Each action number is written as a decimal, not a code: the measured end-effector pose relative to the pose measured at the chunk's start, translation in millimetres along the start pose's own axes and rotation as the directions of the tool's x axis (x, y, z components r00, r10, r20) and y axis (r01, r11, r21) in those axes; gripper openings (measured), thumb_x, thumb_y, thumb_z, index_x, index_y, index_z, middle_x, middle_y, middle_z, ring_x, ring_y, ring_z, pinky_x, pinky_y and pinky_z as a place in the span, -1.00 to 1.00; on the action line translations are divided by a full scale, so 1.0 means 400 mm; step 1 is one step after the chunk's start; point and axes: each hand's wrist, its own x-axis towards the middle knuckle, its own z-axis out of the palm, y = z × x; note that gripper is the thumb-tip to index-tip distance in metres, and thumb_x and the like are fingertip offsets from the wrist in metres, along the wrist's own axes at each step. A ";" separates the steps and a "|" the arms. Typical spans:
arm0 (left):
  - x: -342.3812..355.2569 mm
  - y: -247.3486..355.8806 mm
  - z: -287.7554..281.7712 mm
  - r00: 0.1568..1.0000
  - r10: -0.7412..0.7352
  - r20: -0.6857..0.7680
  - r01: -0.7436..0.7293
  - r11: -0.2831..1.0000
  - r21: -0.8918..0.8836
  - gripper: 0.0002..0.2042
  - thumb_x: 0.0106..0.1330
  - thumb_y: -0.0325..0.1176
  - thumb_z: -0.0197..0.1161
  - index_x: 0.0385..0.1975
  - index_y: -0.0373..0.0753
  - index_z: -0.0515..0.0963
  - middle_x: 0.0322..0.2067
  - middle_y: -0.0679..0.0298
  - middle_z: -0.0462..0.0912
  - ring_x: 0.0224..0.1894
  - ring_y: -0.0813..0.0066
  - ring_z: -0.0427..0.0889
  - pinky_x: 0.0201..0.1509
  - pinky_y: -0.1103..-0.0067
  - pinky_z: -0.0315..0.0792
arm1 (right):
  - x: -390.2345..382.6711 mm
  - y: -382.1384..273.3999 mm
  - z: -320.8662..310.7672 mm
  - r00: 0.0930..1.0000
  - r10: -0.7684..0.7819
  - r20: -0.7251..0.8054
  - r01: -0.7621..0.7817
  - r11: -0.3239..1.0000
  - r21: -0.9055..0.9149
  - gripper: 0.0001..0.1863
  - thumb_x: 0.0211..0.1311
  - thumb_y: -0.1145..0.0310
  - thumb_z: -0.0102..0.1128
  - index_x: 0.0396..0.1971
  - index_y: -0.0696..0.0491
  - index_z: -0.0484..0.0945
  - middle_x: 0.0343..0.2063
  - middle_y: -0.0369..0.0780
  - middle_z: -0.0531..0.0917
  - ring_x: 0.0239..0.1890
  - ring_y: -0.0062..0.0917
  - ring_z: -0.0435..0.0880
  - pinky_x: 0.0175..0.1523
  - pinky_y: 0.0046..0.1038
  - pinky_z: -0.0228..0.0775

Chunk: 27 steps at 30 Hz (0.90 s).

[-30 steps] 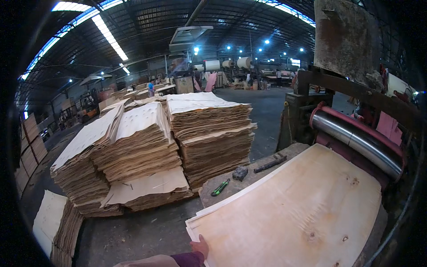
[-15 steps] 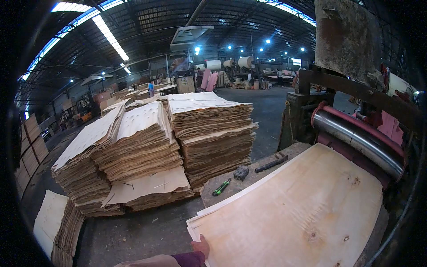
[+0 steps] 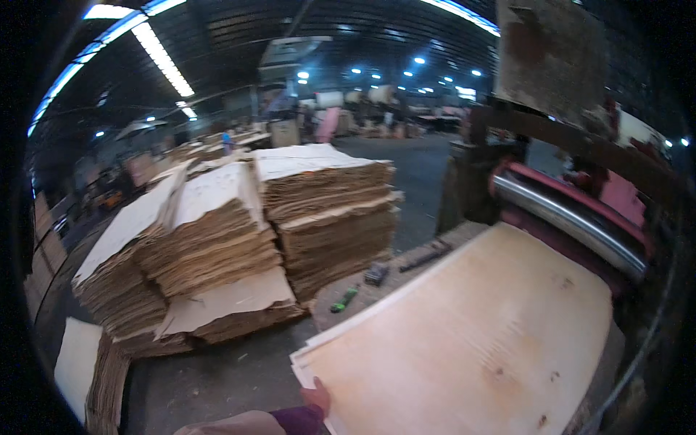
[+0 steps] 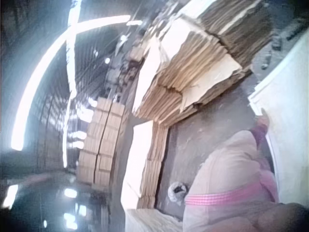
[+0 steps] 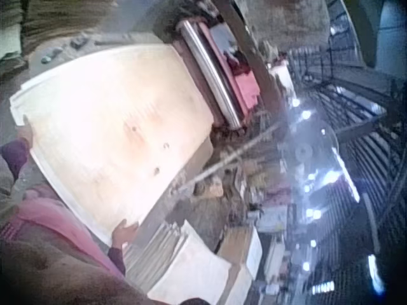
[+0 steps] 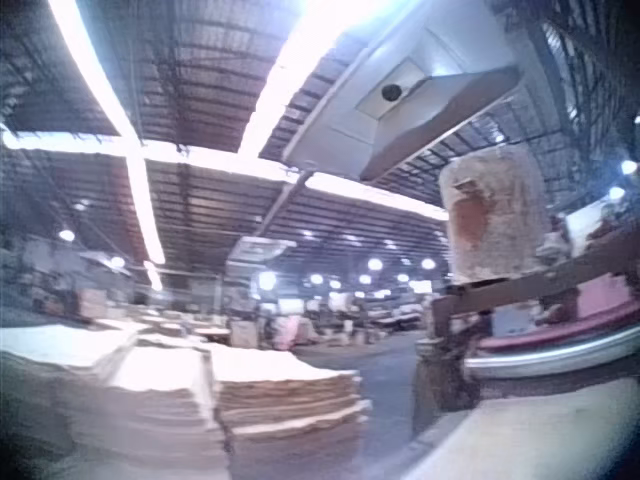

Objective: The person feeds large sheets of wood veneer through a motorized roller machine, aligning them one at a time and removing thin wood strips by hand.

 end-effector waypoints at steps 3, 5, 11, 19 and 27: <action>0.098 -0.082 0.029 0.857 0.350 0.378 -0.513 0.514 0.687 -0.22 0.25 0.00 0.16 0.26 -0.54 0.10 -0.08 -0.13 0.53 -0.10 0.02 0.59 -0.07 0.09 0.44 | -0.009 0.037 0.111 0.993 0.094 0.066 -0.107 0.968 0.226 -0.33 0.33 0.02 0.03 0.25 0.22 0.24 0.16 0.10 0.37 0.24 -0.04 0.29 0.33 -0.10 0.05; 0.188 -0.153 -0.050 0.495 0.508 0.705 -0.479 -0.517 0.709 -0.22 0.22 -0.06 0.17 0.31 -0.46 0.08 -0.04 -0.05 0.53 -0.11 0.13 0.61 -0.09 0.10 0.42 | 0.029 -0.008 0.098 0.994 0.006 0.107 -0.048 0.915 0.400 -0.30 0.30 0.04 0.07 0.27 0.22 0.19 0.18 0.12 0.33 0.25 0.00 0.24 0.31 -0.03 0.02; 0.228 -0.191 0.070 0.387 0.781 0.490 -0.092 -0.496 0.864 -0.33 0.32 0.04 -0.07 0.31 -0.29 0.11 -0.05 -0.10 0.57 -0.04 0.12 0.61 0.23 0.20 0.21 | 0.052 0.014 0.032 0.993 0.095 0.065 -0.113 0.919 0.377 -0.28 0.16 0.09 0.20 0.22 0.22 0.23 0.14 0.13 0.33 0.18 0.06 0.28 0.25 0.01 0.08; 0.343 -0.274 0.101 0.306 0.916 0.261 0.182 -0.325 0.928 -0.41 0.40 0.01 -0.20 0.32 -0.24 0.11 -0.05 -0.09 0.59 -0.01 0.14 0.62 0.38 0.29 0.14 | 0.023 0.012 0.016 0.993 0.106 0.051 -0.117 0.901 0.419 -0.30 0.14 0.14 0.22 0.20 0.23 0.25 0.12 0.12 0.35 0.16 0.07 0.30 0.23 -0.02 0.13; 0.350 -0.270 0.129 0.388 0.850 0.356 0.159 -0.442 0.883 -0.46 0.43 -0.11 -0.20 0.32 -0.28 0.09 -0.05 -0.02 0.60 -0.01 0.19 0.63 0.36 0.34 0.19 | 0.029 0.004 0.010 0.995 0.087 0.045 -0.098 0.906 0.411 -0.30 0.15 0.15 0.21 0.20 0.23 0.25 0.12 0.11 0.35 0.16 0.07 0.29 0.25 -0.02 0.11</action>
